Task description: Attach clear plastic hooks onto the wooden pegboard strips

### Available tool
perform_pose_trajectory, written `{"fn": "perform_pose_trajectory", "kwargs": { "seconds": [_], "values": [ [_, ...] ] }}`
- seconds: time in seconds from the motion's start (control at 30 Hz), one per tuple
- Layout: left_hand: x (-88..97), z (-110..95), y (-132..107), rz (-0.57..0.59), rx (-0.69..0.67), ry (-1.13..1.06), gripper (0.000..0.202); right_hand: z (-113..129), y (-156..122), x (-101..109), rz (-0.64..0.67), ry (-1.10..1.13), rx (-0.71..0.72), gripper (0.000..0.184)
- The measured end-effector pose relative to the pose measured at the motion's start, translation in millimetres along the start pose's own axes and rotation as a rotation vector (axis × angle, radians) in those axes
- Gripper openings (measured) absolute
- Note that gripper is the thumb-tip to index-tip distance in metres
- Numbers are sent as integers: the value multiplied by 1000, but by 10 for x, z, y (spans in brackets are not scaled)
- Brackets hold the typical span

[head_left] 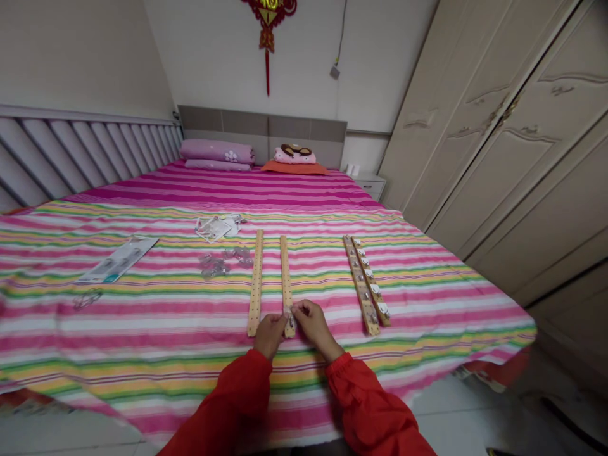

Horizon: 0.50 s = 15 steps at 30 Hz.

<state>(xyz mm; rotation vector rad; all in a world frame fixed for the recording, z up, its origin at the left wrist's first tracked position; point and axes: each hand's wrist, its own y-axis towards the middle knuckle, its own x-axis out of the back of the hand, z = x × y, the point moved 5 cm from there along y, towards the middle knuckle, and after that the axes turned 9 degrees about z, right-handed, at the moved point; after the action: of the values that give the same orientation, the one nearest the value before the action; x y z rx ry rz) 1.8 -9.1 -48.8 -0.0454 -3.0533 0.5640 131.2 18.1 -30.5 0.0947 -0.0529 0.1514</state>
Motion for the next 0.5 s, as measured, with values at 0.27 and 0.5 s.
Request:
{"fn": "perform_pose_trajectory", "kwargs": {
  "seconds": [0.27, 0.5],
  "values": [
    [-2, -22, -19, -67, -18, 23, 34, -25, -11, -21, -39, 43, -14, 17],
    [8, -29, -3, -71, -51, 60, 35, -116, -76, -31, -60, 105, -53, 27]
  ]
}}
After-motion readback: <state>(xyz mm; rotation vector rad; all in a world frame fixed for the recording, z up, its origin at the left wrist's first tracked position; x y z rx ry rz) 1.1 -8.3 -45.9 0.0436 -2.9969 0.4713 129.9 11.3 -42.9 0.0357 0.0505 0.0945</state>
